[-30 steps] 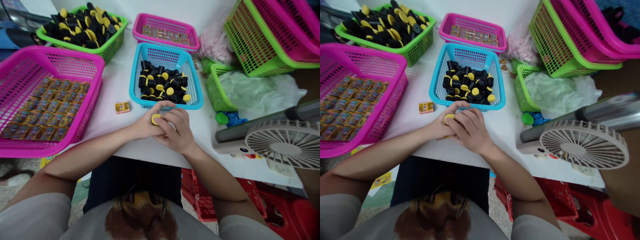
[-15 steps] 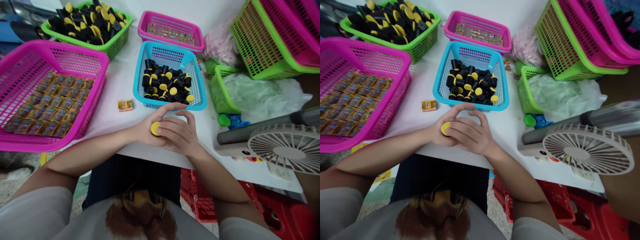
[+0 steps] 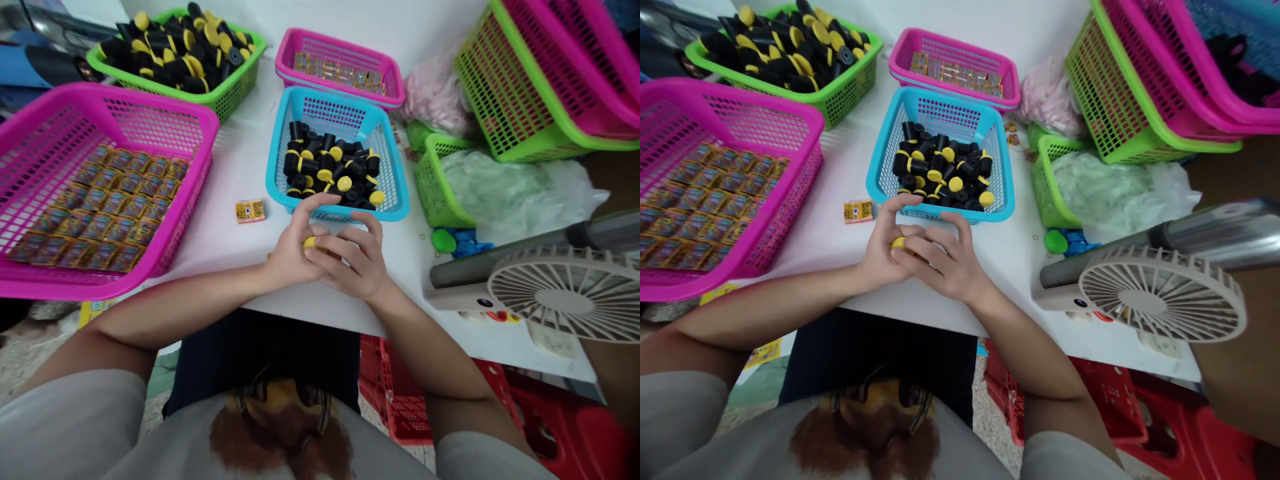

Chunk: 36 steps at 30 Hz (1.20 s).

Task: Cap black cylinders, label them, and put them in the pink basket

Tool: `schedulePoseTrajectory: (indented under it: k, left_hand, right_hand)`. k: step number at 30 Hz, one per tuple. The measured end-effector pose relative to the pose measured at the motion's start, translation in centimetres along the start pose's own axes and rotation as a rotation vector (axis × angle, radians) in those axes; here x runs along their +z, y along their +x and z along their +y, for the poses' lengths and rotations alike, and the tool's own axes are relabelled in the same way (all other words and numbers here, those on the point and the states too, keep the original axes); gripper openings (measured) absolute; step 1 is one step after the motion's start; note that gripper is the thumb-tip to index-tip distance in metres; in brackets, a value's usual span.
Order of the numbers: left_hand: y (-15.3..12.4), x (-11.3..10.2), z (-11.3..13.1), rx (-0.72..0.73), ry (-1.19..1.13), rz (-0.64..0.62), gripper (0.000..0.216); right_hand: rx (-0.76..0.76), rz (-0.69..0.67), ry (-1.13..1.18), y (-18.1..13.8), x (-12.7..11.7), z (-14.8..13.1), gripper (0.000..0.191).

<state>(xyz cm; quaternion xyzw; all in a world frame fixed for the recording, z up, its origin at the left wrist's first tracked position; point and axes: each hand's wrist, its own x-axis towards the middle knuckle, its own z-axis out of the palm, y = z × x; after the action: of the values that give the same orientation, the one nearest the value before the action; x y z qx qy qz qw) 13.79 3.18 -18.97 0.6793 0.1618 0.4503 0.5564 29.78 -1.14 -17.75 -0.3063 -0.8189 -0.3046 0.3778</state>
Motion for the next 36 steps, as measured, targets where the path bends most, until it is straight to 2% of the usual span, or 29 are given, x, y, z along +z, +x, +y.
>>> schedulePoseTrajectory:
  k: [3,6,13,14,17,19,23,26,28,31,33,36]
  left_hand:
    - [-0.2,0.4,-0.4,0.059,0.012,0.087,0.075]
    - [0.0,0.4,-0.4,0.051,0.006,0.069,0.077]
    - [1.7,-1.2,0.0,-0.044,-0.103,-0.258,0.092]
    - [1.9,-1.4,0.1,-0.022,-0.107,-0.243,0.091]
    - [2.1,-1.5,0.8,0.054,-0.026,-0.093,0.075]
    - [1.6,-1.5,1.8,0.041,0.05,-0.021,0.064]
    - [-0.6,-1.5,4.0,-0.017,0.168,0.053,0.051]
    - [-2.1,-1.8,5.4,-0.046,0.285,0.05,0.049]
    - [-2.9,-2.3,6.6,-0.036,0.384,0.015,0.043]
    - [-3.3,-4.0,8.9,0.038,0.592,-0.099,0.025]
    - [-2.8,-6.2,10.5,0.062,0.702,-0.136,0.016]
    - [-0.4,-11.5,12.0,-0.004,0.783,-0.02,0.02]
  right_hand:
    - [0.008,0.017,0.035,-0.4,0.7,0.1,0.023]
    - [-0.007,0.021,0.01,-0.8,1.1,0.4,0.024]
    - [-0.095,0.064,-0.101,-0.8,0.8,1.0,0.022]
    - [-0.092,0.079,-0.1,-0.8,0.7,1.2,0.02]
    - [-0.038,0.141,-0.109,-0.8,0.4,2.1,0.02]
    - [-0.019,0.181,-0.102,-0.8,0.3,2.6,0.024]
    - [-0.049,0.124,-0.087,-1.1,0.6,2.5,0.029]
    - [-0.033,0.092,-0.058,-1.4,1.0,2.0,0.038]
    - [0.056,0.048,-0.063,-1.5,1.1,1.9,0.045]
    - [0.206,-0.044,-0.166,-1.6,0.9,2.3,0.05]
    - [0.283,-0.093,-0.247,-1.7,0.5,2.7,0.046]
    - [0.36,-0.139,-0.262,-1.7,0.2,2.9,0.037]
